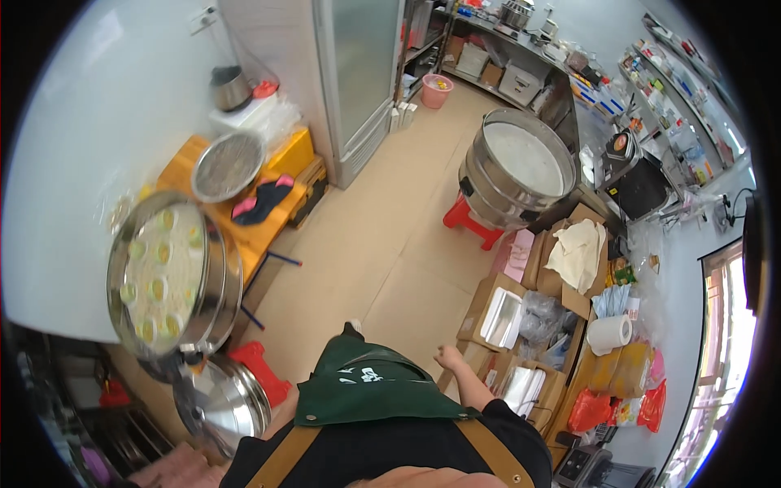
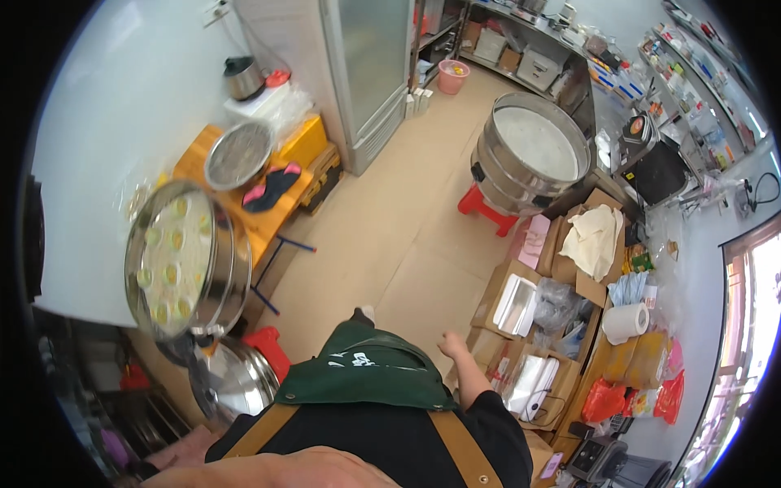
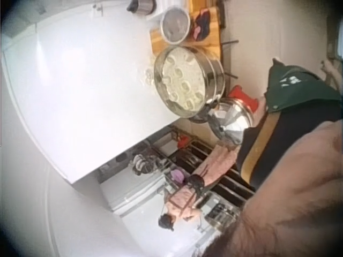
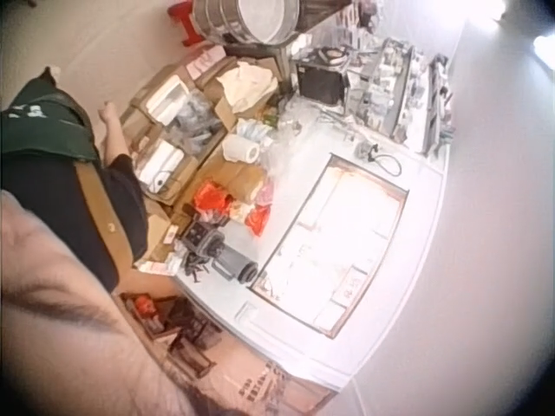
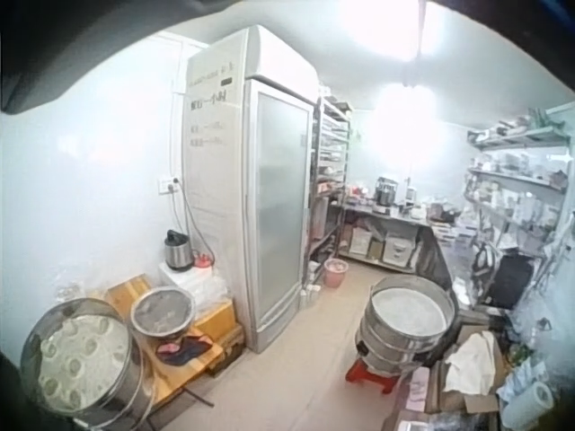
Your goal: The person handles steamer liners, operates a commercial dough mixer, and kneads the resulting dough on a stainless steel prep table.
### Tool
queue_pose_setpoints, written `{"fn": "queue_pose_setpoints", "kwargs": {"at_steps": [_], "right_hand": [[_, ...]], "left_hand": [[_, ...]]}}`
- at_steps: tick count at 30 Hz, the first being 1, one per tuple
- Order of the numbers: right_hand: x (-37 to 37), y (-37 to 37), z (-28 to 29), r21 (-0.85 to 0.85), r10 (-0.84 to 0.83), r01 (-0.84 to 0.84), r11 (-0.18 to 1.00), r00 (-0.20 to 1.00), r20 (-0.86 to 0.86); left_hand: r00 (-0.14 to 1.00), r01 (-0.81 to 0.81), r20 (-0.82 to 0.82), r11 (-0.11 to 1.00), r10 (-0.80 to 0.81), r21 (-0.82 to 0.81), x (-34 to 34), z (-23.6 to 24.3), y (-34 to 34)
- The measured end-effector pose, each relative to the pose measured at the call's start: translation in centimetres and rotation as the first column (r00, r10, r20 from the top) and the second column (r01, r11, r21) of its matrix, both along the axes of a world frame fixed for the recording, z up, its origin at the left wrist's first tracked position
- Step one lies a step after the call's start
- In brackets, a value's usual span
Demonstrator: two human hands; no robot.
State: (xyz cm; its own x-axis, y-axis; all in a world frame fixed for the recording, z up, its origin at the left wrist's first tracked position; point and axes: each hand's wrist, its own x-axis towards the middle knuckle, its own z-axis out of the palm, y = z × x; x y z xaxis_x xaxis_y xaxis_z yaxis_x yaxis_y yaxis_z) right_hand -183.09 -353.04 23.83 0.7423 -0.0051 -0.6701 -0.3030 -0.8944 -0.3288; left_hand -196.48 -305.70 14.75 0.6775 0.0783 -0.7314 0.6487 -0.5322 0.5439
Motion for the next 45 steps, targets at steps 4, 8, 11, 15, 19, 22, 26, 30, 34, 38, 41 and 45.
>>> {"fn": "queue_pose_setpoints", "kwargs": {"at_steps": [4, 8, 11, 15, 19, 22, 26, 30, 34, 38, 41, 45], "right_hand": [[3.7, -5.6, -3.4, 0.071, -0.391, 0.393, 0.917, 0.920, -0.037], [7.2, -8.2, -4.7, 0.106, -0.876, 0.887, 0.449, 0.461, -0.141], [12.9, -8.4, -6.0, 0.027, -0.926, 0.947, 0.320, 0.319, -0.200], [27.4, -10.7, -6.5, 0.051, -0.830, 0.850, 0.524, 0.523, -0.193], [48.8, -12.1, -5.2, -0.097, -0.408, 0.397, 0.913, 0.899, -0.159], [66.1, -10.7, -1.5, 0.229, -0.533, 0.495, 0.838, 0.833, 0.148], [86.7, -8.1, 3.1, 0.526, -0.464, 0.298, 0.796, 0.860, 0.215], [100.8, -7.0, 4.4, 0.473, -0.377, 0.178, 0.863, 0.850, 0.368], [110.1, -10.5, 6.7, 0.331, -0.339, 0.254, 0.909, 0.912, 0.231], [115.8, -16.2, 7.9, 0.214, -0.536, 0.492, 0.844, 0.784, 0.313], [117.7, -20.4, 7.1, 0.249, -0.768, 0.751, 0.611, 0.487, 0.416], [120.4, -24.9, 3.5, 0.312, -0.891, 0.890, 0.333, 0.188, 0.413]], "left_hand": [[0.996, -0.069, 0.054, 0.998, 0.069, 0.000, 27.0, 4.1, -1.6], [0.951, 0.065, 0.306, 0.998, -0.054, -0.025, 51.5, 9.6, -6.1], [0.921, 0.094, 0.381, 0.995, -0.076, -0.026, 65.4, 10.3, -9.4], [0.915, 0.178, 0.369, 0.984, -0.162, -0.011, 76.4, 8.3, -12.2], [0.981, 0.191, 0.013, 0.977, -0.193, 0.091, 79.8, 7.7, -12.3], [0.980, 0.119, -0.169, 0.988, -0.102, 0.096, 83.2, 8.5, -12.2], [0.982, 0.030, -0.189, 0.998, -0.020, 0.051, 92.6, 7.0, -13.5], [0.987, 0.075, -0.143, 0.996, -0.069, 0.039, 107.7, 4.0, -15.7], [0.986, 0.169, -0.014, 0.985, -0.169, 0.029, 127.7, 4.1, -20.2], [0.912, 0.365, 0.131, 0.914, -0.389, 0.175, 149.6, 6.2, -27.9], [0.809, 0.486, 0.256, 0.847, -0.529, 0.216, 163.3, 8.0, -35.9], [0.907, 0.390, 0.205, 0.918, -0.369, -0.071, 173.6, 8.2, -47.7]]}}
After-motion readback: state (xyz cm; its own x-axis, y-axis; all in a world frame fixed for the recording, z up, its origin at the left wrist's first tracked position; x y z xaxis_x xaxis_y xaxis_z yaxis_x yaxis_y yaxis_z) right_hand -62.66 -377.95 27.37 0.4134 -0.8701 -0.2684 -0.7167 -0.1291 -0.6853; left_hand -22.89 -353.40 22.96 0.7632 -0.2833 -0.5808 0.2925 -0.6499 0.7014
